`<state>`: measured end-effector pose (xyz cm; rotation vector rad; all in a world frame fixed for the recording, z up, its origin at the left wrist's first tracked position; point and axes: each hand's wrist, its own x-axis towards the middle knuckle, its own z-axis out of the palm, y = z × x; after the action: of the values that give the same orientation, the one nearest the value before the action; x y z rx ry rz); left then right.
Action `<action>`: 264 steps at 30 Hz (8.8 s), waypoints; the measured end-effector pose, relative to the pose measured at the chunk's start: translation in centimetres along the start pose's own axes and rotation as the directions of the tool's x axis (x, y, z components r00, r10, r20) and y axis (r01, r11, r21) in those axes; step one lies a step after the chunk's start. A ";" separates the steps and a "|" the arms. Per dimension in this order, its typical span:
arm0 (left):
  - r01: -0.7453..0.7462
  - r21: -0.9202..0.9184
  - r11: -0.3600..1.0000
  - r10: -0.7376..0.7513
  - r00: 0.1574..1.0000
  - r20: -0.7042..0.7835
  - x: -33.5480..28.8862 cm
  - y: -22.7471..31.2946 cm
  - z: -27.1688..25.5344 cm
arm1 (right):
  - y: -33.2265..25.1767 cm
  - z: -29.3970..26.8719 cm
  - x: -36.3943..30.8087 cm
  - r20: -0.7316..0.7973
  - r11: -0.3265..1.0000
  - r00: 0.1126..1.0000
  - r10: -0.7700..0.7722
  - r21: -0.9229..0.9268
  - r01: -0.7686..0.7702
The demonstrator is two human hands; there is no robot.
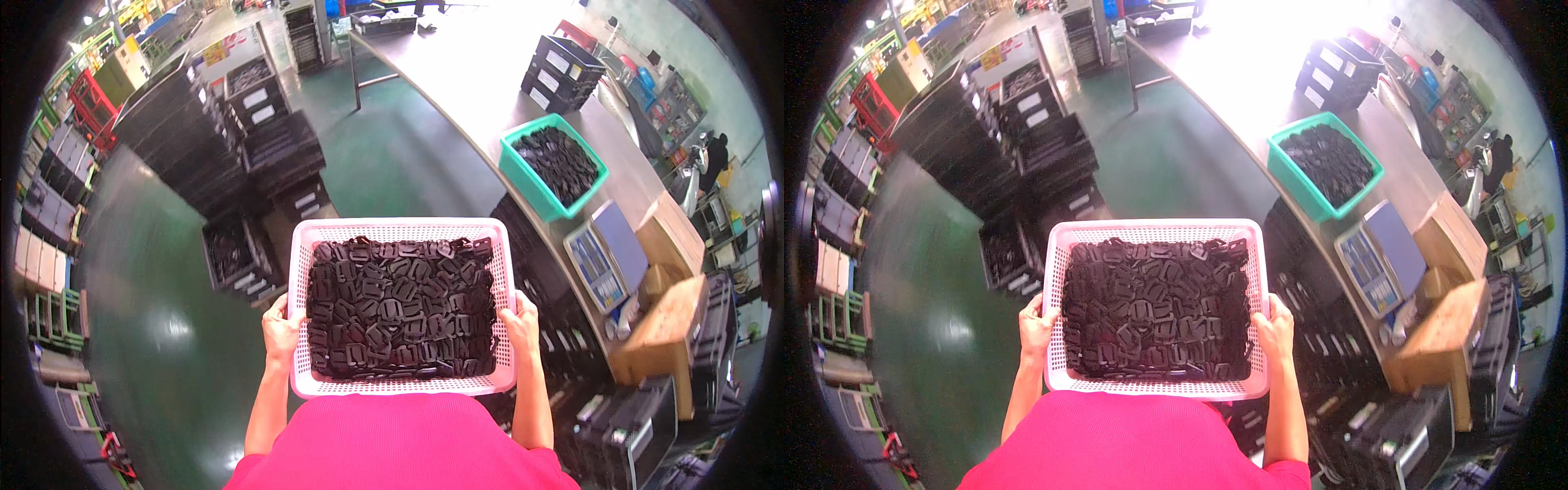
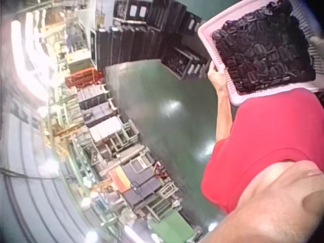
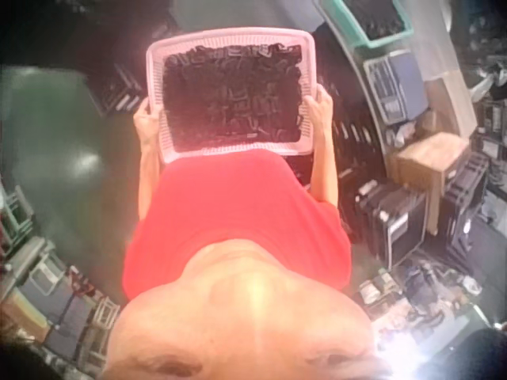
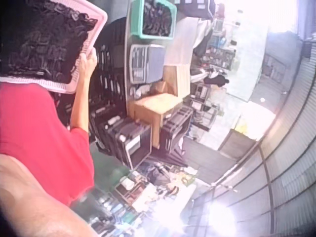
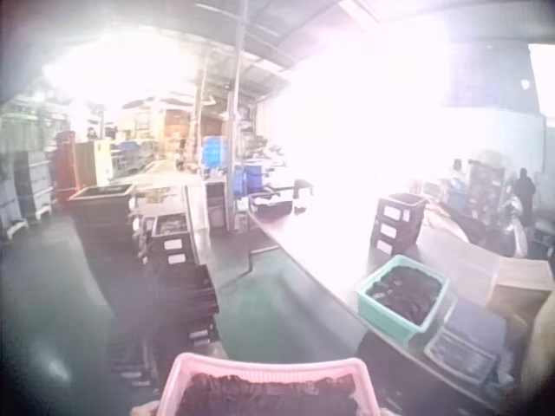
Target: The person carries a basket of plastic buckles across a facility, then crouches to organize small metal components into different bins on a low shelf.
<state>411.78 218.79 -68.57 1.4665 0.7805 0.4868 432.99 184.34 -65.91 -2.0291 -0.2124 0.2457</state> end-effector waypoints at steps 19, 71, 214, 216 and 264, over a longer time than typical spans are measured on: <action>-0.045 0.289 0.956 0.051 0.999 -0.011 40.2 5.0 13.6 | -4.9 10.5 45.0 -0.006 0.895 0.994 -0.107 -0.436 0.094; -0.675 -0.731 0.095 0.751 -0.434 0.498 31.4 20.6 45.9 | -0.4 24.0 15.9 -0.920 0.818 0.220 0.324 0.156 -0.554; 0.649 -0.760 -0.040 -0.857 -0.414 -0.308 -375.3 -120.4 -103.8 | 82.3 13.7 -416.8 -0.084 0.075 -0.646 0.759 0.996 -0.041; 0.404 -0.903 0.146 -0.556 -0.722 -0.412 -387.9 -121.1 -112.6 | 81.8 20.6 -415.6 0.116 -0.005 -0.698 0.706 0.987 0.159; 0.776 -0.511 0.369 -0.915 0.207 -0.347 -467.5 -154.4 -192.8 | 78.6 52.0 -517.3 0.409 0.252 -0.852 0.325 0.831 0.495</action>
<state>-67.26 3.04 -128.43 0.3923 1.8510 0.1037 -75.69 61.41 -116.96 -0.2522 -3.2691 1.3113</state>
